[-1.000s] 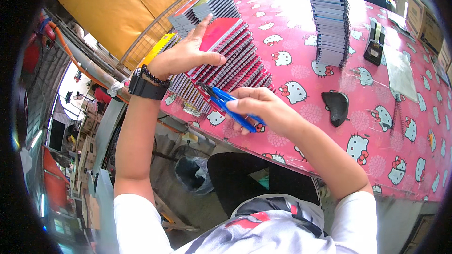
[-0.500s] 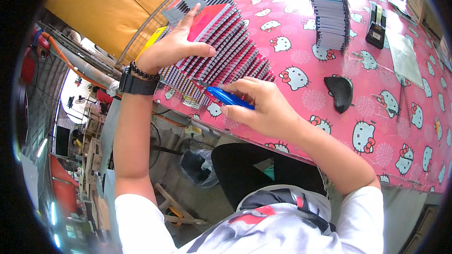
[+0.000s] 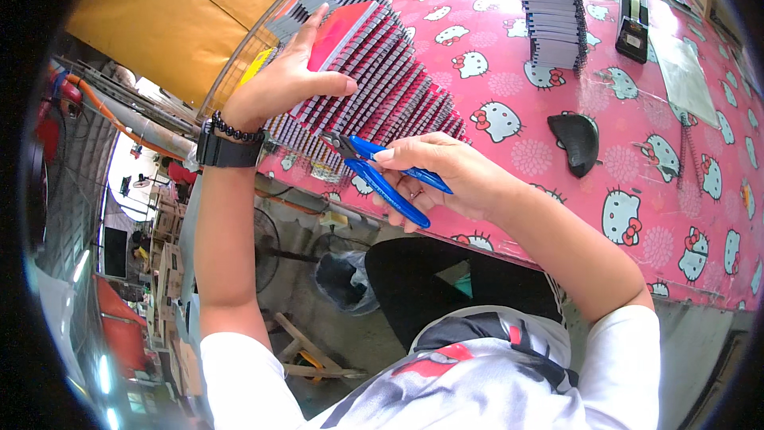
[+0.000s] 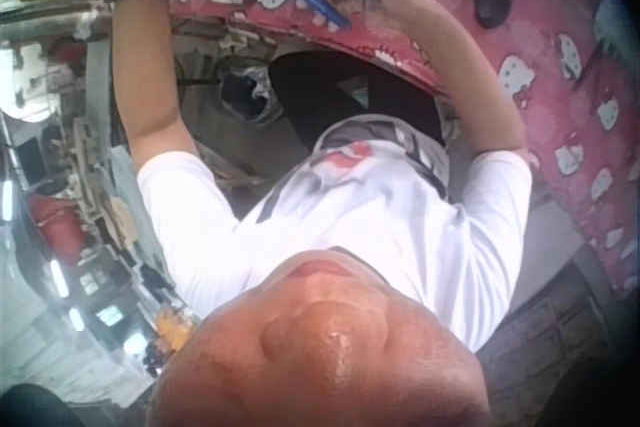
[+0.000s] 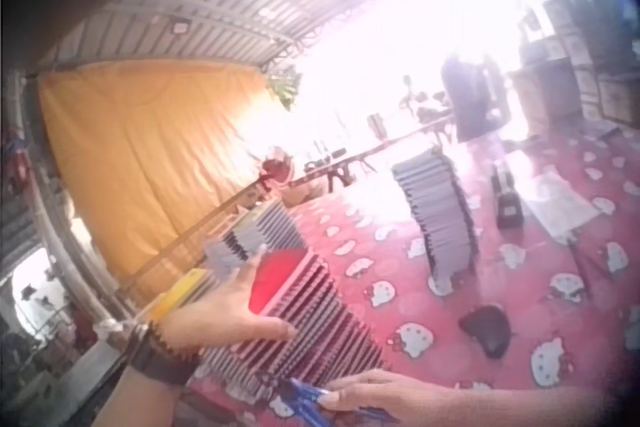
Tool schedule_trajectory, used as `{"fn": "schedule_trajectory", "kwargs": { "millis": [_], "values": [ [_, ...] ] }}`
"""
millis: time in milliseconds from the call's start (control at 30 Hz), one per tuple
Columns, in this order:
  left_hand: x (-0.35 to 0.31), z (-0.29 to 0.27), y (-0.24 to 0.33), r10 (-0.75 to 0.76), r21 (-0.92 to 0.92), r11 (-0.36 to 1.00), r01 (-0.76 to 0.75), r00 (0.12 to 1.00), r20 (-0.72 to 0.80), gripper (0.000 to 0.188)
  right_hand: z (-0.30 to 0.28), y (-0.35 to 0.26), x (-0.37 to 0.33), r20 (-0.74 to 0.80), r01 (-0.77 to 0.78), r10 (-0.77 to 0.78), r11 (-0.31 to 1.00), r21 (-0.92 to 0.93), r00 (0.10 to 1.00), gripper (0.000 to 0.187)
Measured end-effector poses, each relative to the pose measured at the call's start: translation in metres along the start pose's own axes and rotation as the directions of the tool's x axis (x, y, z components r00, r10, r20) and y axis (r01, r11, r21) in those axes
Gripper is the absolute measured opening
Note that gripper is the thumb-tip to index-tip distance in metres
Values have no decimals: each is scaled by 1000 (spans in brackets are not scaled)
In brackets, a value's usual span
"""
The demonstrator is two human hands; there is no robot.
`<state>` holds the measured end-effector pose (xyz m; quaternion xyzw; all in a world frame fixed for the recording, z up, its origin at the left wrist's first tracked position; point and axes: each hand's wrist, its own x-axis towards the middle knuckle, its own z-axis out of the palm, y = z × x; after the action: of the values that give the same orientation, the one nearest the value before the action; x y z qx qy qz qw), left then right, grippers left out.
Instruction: The person uses pliers to trim the excess ends of the spiral binding on stacks of notebooks. They work through multiple stacks of pink and yellow notebooks, cutting the wire and placing the trimmed pieces into a mesh bag.
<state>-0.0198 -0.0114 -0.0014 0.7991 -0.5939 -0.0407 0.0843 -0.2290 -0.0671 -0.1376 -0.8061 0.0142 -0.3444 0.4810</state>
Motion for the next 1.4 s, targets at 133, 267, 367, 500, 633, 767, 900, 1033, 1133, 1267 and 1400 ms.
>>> {"fn": "schedule_trajectory", "kwargs": {
  "millis": [133,267,367,500,633,767,900,1033,1133,1267,1400],
  "values": [
    [-1,-1,2,-15,-37,999,15,1000,-1,126,3,2,-5,-21,-18,17,1000,-20,1000,45],
    [-1,-2,1,-4,-52,999,4,1000,-2,127,0,10,-4,-170,185,-264,907,-377,949,56],
    [-2,1,2,-6,-64,998,5,1000,-15,121,0,19,-3,-126,221,-310,859,-461,943,54],
    [-1,3,-2,-16,-72,997,15,1000,-25,118,-4,22,-1,-12,112,-113,992,-64,994,47],
    [0,3,-2,-6,-65,998,4,1000,-20,117,-2,19,-6,-30,38,-40,997,-74,999,45],
    [-2,1,-2,-20,-88,996,19,1000,-20,117,-3,9,-8,-107,93,-126,957,-275,986,50],
    [1,2,-3,27,-105,994,-29,999,-22,118,3,10,-8,-151,172,-270,867,-467,951,53],
    [0,0,2,-14,-65,998,13,1000,-7,118,4,23,-4,-82,238,-300,872,-427,950,52],
    [-1,2,0,-2,-62,998,1,1000,-24,118,-6,13,0,308,-312,239,925,215,921,49],
    [0,3,-5,-3,-93,996,1,1000,-19,117,-1,9,-7,279,-213,165,965,152,946,45],
    [0,3,-4,14,-91,996,-18,999,-48,117,4,17,-7,-143,197,-253,926,-323,957,53]
  ]
}}
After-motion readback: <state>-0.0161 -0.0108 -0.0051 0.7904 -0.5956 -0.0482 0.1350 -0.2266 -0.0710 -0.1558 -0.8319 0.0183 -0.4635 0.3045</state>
